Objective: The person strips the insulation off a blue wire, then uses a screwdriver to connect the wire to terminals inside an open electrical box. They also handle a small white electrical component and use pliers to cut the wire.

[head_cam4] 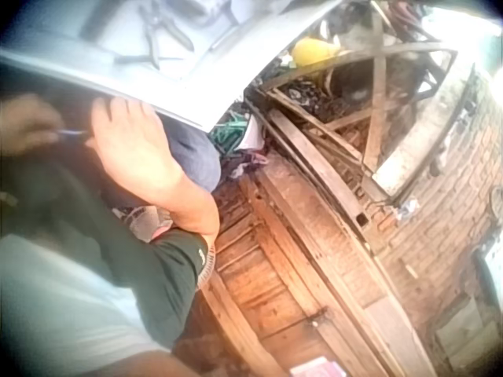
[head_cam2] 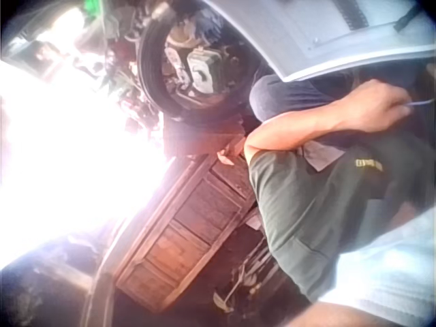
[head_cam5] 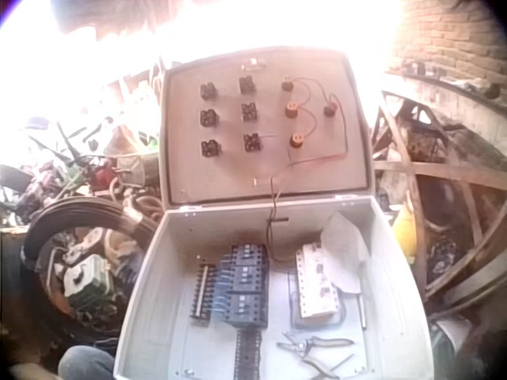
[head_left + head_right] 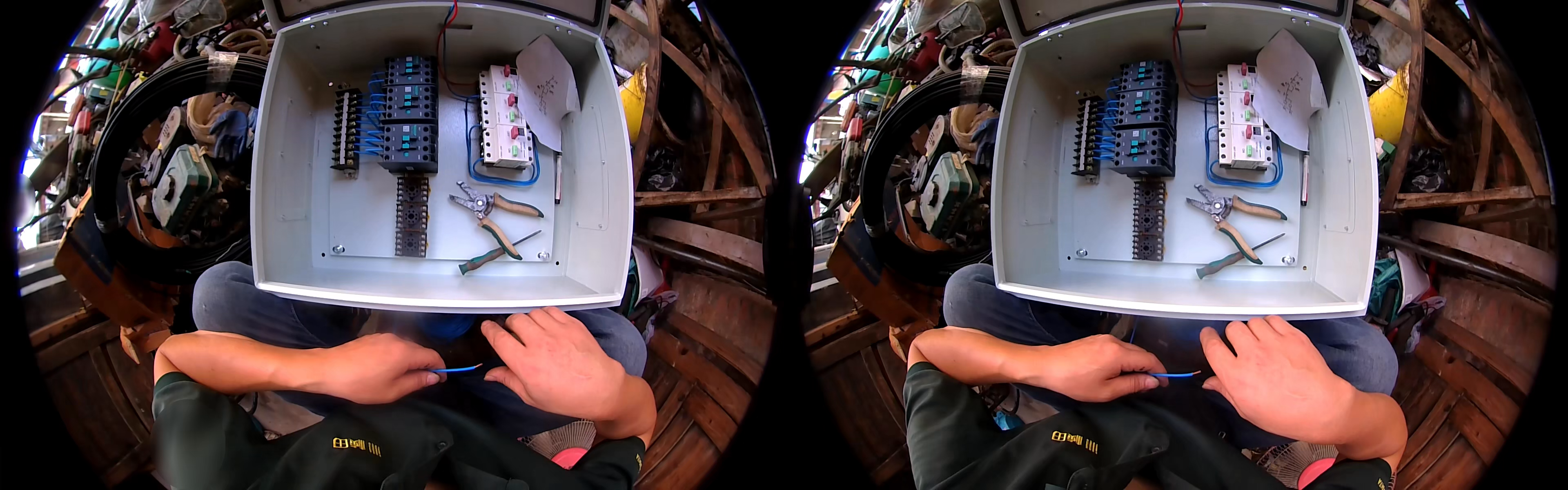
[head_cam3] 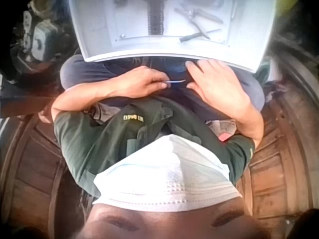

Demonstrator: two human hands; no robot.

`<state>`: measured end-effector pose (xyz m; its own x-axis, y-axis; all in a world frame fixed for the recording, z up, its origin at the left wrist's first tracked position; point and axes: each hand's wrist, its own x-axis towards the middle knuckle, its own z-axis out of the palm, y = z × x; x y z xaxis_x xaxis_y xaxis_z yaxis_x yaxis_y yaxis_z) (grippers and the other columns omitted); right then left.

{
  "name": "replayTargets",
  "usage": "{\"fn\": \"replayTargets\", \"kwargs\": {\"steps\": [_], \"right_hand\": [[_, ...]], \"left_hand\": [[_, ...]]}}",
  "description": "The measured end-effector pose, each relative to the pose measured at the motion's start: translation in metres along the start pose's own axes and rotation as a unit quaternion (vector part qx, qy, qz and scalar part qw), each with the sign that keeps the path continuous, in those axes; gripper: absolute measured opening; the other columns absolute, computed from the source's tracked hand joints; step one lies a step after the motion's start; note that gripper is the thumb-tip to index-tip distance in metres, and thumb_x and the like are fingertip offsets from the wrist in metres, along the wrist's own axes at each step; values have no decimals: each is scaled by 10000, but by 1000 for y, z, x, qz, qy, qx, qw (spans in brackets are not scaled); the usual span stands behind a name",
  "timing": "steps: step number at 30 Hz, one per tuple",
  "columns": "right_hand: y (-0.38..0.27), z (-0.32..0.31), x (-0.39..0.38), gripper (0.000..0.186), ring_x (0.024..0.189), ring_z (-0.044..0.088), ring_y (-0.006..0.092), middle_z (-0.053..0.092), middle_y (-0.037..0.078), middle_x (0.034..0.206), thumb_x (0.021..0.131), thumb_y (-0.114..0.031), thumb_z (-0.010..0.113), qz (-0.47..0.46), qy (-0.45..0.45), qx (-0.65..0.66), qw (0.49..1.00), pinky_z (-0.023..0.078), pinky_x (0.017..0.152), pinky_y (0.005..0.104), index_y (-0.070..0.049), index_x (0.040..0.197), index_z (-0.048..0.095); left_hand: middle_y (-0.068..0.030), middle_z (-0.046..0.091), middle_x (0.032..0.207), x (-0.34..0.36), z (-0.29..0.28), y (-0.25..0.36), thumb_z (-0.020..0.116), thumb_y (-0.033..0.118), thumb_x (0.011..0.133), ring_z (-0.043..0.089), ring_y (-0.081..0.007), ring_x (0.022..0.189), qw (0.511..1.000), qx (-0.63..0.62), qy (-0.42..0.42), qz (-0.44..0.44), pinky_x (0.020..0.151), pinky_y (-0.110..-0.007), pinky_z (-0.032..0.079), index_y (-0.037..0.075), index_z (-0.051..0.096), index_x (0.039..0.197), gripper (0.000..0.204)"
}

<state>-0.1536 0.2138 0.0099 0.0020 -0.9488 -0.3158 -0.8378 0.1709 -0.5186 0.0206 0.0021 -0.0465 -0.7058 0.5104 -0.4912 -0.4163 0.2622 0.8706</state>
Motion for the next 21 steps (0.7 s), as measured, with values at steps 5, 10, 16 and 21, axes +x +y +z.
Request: {"fn": "replayTargets", "kwargs": {"steps": [5, 10, 16, 21], "right_hand": [[0, 0, 1, 490, 862, 597, 242, 597, 85, 893, 856, -315, 751, -1, -1, -5, 1000, 457, 791, 337, 13, 1198, 626], [0, 1, 2, 492, 868, 601, 249, 604, 91, 897, 856, -314, 748, -8, 4, -5, 1000, 456, 792, 343, 18, 1198, 625], [1, 4, -1, 484, 867, 601, 260, 602, 101, 882, 876, -312, 726, -15, 9, 2, 1000, 449, 782, 345, 37, 1192, 615], [1, 2, -3, 503, 885, 616, 280, 602, 103, 906, 866, -332, 752, 12, -25, 9, 1000, 473, 827, 361, -1, 1220, 620]], "left_hand": [[-180, 708, 1008, -1, 2, -1, 552, 258, 1034, 671, -392, 977, 1000, -18, 10, 1, 842, -482, 528, 70, 658, 1187, 264], [-176, 709, 1022, -2, 2, -2, 551, 255, 1035, 669, -389, 991, 1000, -18, 9, -3, 848, -479, 529, 69, 657, 1194, 267], [-167, 714, 1057, -2, -1, 5, 551, 251, 1037, 671, -386, 1011, 1000, -18, 2, -21, 867, -466, 535, 62, 657, 1202, 273], [-162, 717, 1070, -1, -3, 11, 554, 247, 1041, 682, -384, 989, 999, -20, -8, -35, 853, -448, 544, 52, 662, 1192, 269]]}}
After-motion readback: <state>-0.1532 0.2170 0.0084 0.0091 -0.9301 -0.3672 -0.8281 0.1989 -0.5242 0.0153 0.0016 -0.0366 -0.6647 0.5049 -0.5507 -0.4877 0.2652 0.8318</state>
